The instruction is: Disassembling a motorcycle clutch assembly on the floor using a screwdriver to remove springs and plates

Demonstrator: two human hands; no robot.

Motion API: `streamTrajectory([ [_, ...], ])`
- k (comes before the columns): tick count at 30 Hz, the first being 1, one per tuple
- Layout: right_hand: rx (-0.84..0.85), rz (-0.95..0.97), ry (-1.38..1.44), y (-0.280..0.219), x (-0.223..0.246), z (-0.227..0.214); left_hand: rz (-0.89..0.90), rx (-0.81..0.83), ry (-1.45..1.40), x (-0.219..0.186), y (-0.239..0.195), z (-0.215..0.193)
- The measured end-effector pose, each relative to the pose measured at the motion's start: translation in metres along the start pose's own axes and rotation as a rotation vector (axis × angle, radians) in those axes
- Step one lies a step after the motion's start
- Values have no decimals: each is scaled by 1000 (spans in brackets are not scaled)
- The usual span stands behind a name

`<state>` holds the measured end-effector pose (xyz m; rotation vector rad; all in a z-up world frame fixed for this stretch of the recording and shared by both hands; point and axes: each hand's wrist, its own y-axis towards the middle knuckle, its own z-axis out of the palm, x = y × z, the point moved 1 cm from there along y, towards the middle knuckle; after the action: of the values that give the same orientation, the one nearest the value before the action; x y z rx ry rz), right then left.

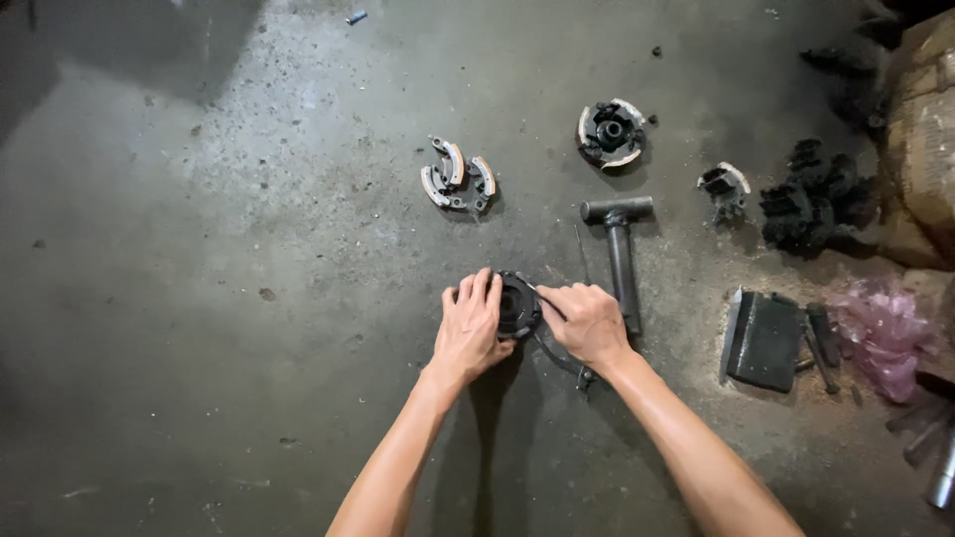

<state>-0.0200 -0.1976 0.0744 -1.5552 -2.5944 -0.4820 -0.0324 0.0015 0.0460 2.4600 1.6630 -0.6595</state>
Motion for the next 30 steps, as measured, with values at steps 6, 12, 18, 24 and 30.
streamTrajectory([
  [6, -77, -177, -9, 10, -7, 22, 10, 5, -12, 3, 0, 4],
  [12, -110, -242, -63, 17, -6, 29, 16, 17, -48, 5, 0, 2],
  [18, 10, -390, -159, 14, -39, 54, -13, -40, -237, 19, 7, 1],
  [24, 369, -591, -247, 45, -57, 53, -203, -181, -433, 37, 55, 52],
  [30, 753, 97, 22, 66, -31, 55, -404, -45, -604, 28, 62, 27],
])
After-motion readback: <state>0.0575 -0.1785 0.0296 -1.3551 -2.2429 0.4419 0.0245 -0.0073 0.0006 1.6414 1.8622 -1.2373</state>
